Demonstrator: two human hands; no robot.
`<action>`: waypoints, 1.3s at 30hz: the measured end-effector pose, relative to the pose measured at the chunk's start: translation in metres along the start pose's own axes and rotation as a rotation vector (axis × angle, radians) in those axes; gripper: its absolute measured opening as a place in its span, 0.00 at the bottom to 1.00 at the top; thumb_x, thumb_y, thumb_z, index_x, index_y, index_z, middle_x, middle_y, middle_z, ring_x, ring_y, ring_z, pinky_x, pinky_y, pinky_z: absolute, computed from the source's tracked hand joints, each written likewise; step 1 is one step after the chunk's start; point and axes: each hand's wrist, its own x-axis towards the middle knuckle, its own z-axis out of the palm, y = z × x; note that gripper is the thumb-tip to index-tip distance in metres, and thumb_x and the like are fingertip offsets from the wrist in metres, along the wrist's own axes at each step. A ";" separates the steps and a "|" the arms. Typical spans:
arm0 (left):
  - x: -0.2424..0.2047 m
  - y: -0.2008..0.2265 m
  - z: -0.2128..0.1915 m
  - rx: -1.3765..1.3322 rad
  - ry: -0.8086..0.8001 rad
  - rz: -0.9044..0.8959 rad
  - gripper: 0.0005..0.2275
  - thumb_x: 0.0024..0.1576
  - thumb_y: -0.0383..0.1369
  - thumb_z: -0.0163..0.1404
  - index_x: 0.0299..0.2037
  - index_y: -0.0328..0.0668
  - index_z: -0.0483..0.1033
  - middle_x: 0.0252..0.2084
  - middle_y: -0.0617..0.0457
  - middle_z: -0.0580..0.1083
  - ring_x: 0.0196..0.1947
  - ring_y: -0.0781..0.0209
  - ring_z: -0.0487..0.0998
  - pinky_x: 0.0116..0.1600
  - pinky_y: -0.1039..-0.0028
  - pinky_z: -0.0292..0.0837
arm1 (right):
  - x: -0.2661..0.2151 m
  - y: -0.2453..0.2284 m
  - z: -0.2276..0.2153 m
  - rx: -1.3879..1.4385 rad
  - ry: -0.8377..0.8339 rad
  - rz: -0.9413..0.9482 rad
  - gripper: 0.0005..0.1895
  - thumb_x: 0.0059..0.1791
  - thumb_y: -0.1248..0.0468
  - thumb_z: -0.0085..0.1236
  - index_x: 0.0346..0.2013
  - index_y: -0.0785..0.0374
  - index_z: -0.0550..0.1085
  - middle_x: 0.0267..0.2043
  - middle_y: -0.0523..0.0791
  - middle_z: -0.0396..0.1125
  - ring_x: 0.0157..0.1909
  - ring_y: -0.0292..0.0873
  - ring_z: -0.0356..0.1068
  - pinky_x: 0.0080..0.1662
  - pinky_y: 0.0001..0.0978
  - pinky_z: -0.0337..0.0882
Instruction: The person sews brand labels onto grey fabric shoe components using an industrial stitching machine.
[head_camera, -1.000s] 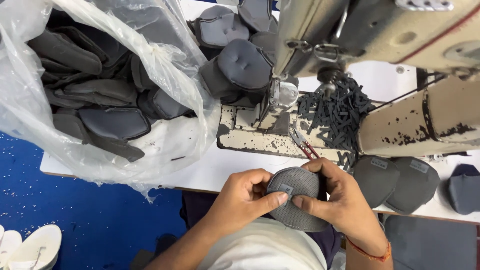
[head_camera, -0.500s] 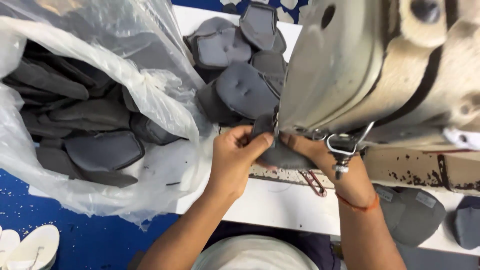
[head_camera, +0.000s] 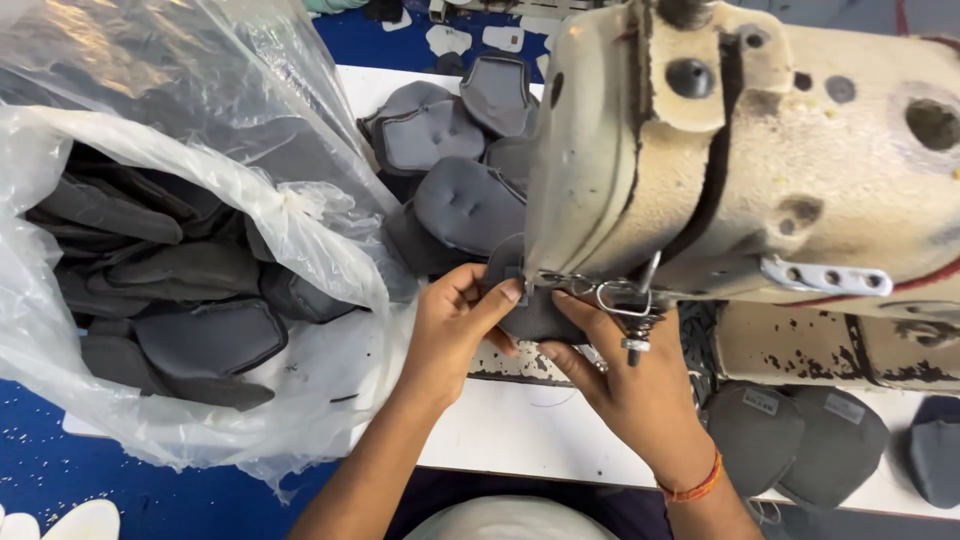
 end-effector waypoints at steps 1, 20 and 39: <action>-0.001 0.000 -0.001 -0.003 -0.007 -0.009 0.10 0.59 0.32 0.56 0.43 0.32 0.78 0.32 0.54 0.78 0.26 0.71 0.77 0.25 0.79 0.74 | 0.000 0.000 -0.002 -0.010 -0.009 -0.008 0.26 0.42 0.54 0.70 0.51 0.61 0.77 0.48 0.48 0.72 0.50 0.54 0.68 0.53 0.48 0.65; -0.008 0.003 0.000 0.056 -0.040 0.019 0.08 0.59 0.30 0.56 0.39 0.29 0.78 0.28 0.52 0.77 0.21 0.71 0.75 0.22 0.78 0.72 | 0.005 -0.016 -0.015 -0.151 -0.119 -0.052 0.25 0.43 0.56 0.66 0.55 0.54 0.77 0.52 0.43 0.72 0.50 0.54 0.66 0.51 0.46 0.66; 0.001 0.000 -0.002 0.092 -0.017 0.042 0.09 0.60 0.31 0.56 0.36 0.29 0.77 0.24 0.53 0.74 0.16 0.71 0.71 0.20 0.79 0.68 | -0.190 0.190 -0.041 0.122 0.629 0.819 0.21 0.61 0.56 0.43 0.64 0.66 0.61 0.56 0.46 0.66 0.55 0.45 0.68 0.53 0.37 0.69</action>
